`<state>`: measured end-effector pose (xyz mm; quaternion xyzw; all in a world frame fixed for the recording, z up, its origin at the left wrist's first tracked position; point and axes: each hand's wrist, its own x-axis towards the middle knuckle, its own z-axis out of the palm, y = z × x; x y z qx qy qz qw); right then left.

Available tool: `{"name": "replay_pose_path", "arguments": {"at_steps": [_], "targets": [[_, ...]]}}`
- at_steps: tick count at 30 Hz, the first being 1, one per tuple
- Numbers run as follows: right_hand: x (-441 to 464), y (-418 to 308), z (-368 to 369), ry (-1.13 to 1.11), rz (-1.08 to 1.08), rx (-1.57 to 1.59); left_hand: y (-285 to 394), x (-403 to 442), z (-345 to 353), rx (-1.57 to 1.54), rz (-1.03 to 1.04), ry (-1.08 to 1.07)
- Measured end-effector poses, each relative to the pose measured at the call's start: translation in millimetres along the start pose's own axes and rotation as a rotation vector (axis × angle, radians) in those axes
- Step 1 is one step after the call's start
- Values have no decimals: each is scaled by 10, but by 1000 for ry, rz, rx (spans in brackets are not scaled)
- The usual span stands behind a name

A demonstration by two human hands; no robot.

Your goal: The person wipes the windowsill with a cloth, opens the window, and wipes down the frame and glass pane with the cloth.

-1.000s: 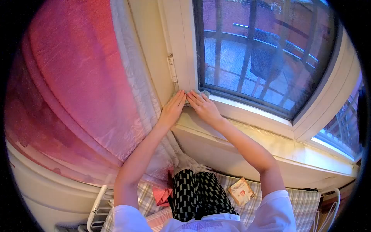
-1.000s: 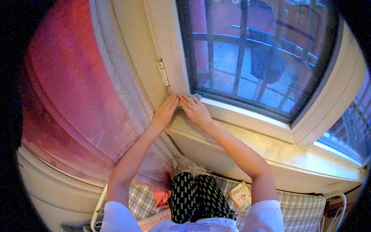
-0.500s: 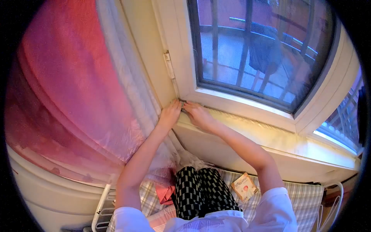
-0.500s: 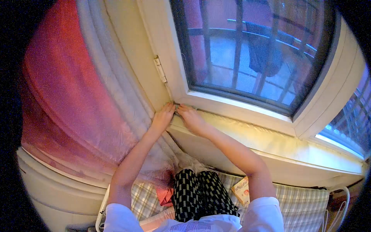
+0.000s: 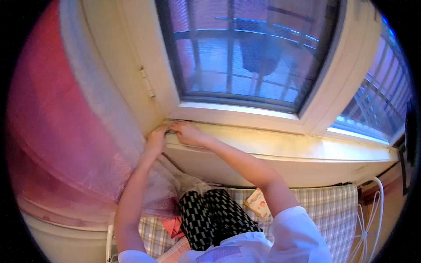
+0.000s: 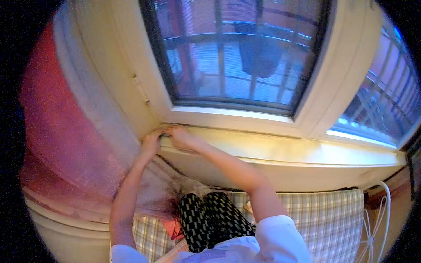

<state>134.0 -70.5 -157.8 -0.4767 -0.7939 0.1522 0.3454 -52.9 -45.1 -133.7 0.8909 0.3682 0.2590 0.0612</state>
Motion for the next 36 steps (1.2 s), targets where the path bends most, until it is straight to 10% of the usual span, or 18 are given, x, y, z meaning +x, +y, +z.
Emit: {"name": "replay_pose_path", "arguments": {"at_steps": [13, 36], "targets": [[-395, -182, -181, -97, -89, -67, 212, -279, -209, -127, -156, -173], [-462, -178, -398, -36, -30, -241, 38, 138, 56, -133, 143, -131]]}}
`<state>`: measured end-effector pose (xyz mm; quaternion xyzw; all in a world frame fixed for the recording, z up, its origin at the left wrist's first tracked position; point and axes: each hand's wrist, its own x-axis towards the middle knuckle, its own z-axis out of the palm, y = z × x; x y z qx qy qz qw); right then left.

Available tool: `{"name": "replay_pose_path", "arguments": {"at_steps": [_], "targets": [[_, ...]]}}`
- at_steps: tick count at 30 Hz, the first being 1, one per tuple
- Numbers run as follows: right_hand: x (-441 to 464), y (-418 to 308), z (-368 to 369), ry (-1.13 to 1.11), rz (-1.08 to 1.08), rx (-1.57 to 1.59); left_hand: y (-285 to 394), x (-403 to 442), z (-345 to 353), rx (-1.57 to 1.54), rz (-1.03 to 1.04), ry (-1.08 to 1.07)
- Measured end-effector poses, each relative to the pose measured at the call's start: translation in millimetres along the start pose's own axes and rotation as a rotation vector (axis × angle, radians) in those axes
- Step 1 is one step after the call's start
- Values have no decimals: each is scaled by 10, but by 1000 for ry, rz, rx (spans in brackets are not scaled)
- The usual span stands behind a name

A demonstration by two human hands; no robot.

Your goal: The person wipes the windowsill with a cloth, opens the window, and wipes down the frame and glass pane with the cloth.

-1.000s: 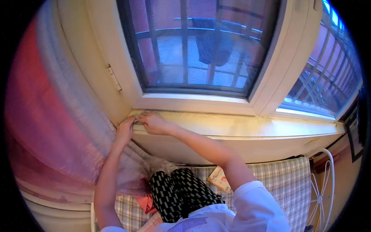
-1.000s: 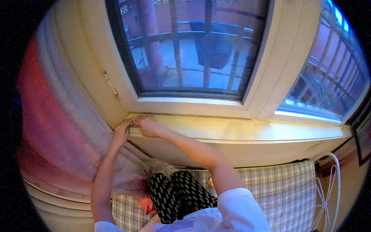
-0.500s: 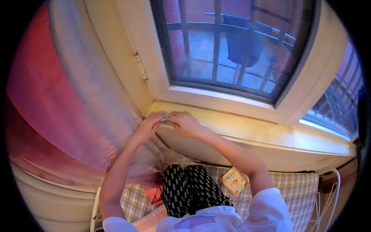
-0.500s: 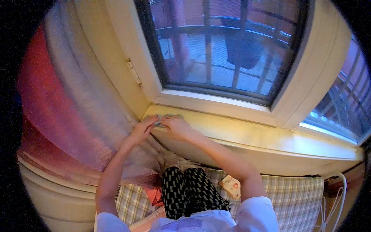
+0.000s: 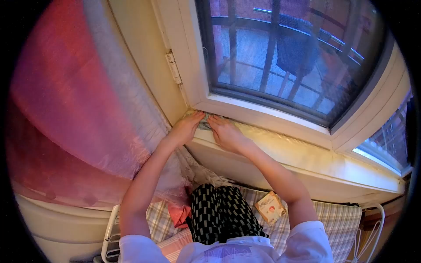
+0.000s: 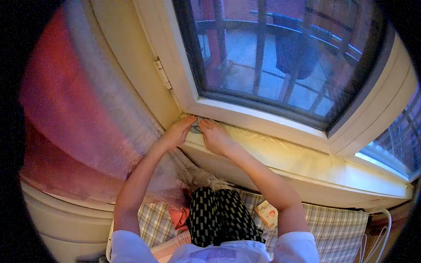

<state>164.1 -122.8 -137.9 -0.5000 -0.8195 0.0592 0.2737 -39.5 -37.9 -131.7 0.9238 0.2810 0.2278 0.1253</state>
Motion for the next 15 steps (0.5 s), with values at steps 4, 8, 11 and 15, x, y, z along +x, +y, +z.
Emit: {"name": "replay_pose_path", "arguments": {"at_steps": [4, 8, 11, 15], "targets": [[104, 32, 48, 3, -5, 17, -22, 0, -29, 25, 9, 10], [190, 56, 140, 21, -29, 40, 0, -48, -50, 98, -69, 1], [315, 54, 268, 27, -51, 4, -16, -79, 4, 207, -126, 9], [369, 55, 331, 8, -66, -27, 3, -123, 64, 277, -182, 51]]}}
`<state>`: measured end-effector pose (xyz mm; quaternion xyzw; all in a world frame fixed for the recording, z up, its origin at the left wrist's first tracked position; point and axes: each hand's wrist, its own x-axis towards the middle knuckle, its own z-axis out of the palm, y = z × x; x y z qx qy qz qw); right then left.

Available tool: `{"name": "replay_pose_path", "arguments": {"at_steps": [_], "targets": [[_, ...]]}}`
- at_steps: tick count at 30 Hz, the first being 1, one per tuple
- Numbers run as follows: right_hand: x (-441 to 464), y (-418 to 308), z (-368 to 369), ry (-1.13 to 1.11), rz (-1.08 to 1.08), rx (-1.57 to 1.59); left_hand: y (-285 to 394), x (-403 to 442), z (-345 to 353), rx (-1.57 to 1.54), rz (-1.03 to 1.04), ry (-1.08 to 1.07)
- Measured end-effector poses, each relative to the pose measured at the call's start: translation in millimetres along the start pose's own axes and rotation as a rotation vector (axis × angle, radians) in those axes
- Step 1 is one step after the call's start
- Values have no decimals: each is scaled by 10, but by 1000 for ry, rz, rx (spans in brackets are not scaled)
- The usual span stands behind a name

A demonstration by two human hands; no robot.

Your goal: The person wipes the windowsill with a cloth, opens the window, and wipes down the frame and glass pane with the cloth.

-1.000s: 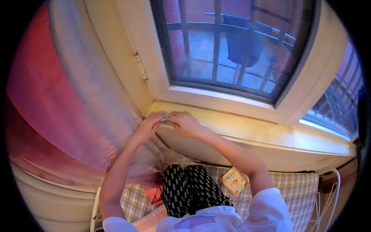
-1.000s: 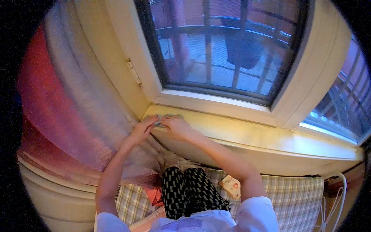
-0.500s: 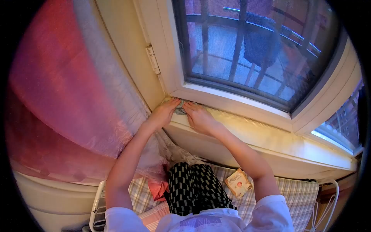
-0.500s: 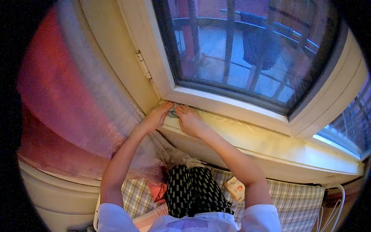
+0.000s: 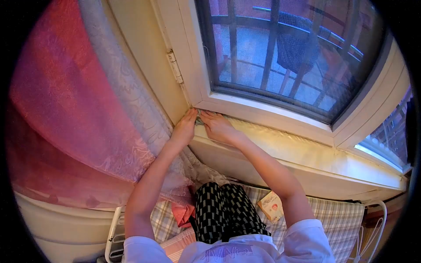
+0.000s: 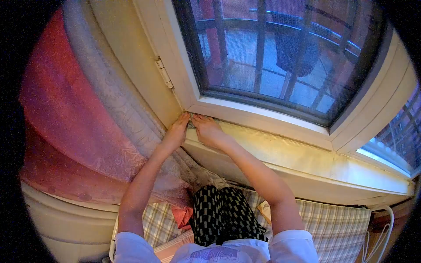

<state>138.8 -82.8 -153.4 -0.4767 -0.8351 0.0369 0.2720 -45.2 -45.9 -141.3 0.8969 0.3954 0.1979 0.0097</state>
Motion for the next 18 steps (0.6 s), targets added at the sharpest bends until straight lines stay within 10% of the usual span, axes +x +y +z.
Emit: {"name": "replay_pose_path", "arguments": {"at_steps": [18], "targets": [[-306, -46, -353, -190, -46, 156, 184, -348, -110, -177, -45, -32]]}}
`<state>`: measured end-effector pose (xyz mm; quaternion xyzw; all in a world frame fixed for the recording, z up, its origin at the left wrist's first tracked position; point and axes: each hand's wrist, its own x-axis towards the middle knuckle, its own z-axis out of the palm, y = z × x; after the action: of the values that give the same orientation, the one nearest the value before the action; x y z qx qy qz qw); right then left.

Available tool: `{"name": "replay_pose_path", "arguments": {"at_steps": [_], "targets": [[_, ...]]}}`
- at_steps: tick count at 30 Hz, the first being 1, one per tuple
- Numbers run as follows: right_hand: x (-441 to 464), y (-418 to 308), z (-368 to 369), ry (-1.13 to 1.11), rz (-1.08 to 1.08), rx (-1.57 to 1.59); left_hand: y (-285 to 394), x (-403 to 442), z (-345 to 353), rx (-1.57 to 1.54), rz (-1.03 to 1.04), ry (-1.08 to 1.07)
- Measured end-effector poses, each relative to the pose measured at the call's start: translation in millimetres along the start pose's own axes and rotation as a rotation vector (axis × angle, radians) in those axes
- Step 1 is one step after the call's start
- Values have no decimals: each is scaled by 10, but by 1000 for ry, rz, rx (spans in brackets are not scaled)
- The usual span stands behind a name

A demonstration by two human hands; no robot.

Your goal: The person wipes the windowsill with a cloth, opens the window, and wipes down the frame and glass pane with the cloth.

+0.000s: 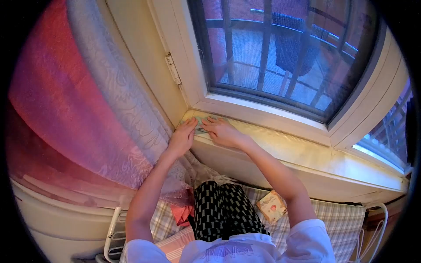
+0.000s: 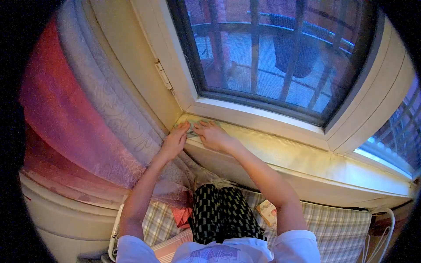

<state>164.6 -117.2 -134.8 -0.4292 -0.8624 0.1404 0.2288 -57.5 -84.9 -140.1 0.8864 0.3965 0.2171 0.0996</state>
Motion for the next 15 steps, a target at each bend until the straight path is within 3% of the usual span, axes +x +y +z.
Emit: {"name": "replay_pose_path", "arguments": {"at_steps": [7, 15], "targets": [[-231, -57, -33, -18, -10, -75, 194, -84, 25, 60, 66, 20], [-470, -243, 264, 265, 90, -350, 99, 28, -70, -31, 195, -95]]}}
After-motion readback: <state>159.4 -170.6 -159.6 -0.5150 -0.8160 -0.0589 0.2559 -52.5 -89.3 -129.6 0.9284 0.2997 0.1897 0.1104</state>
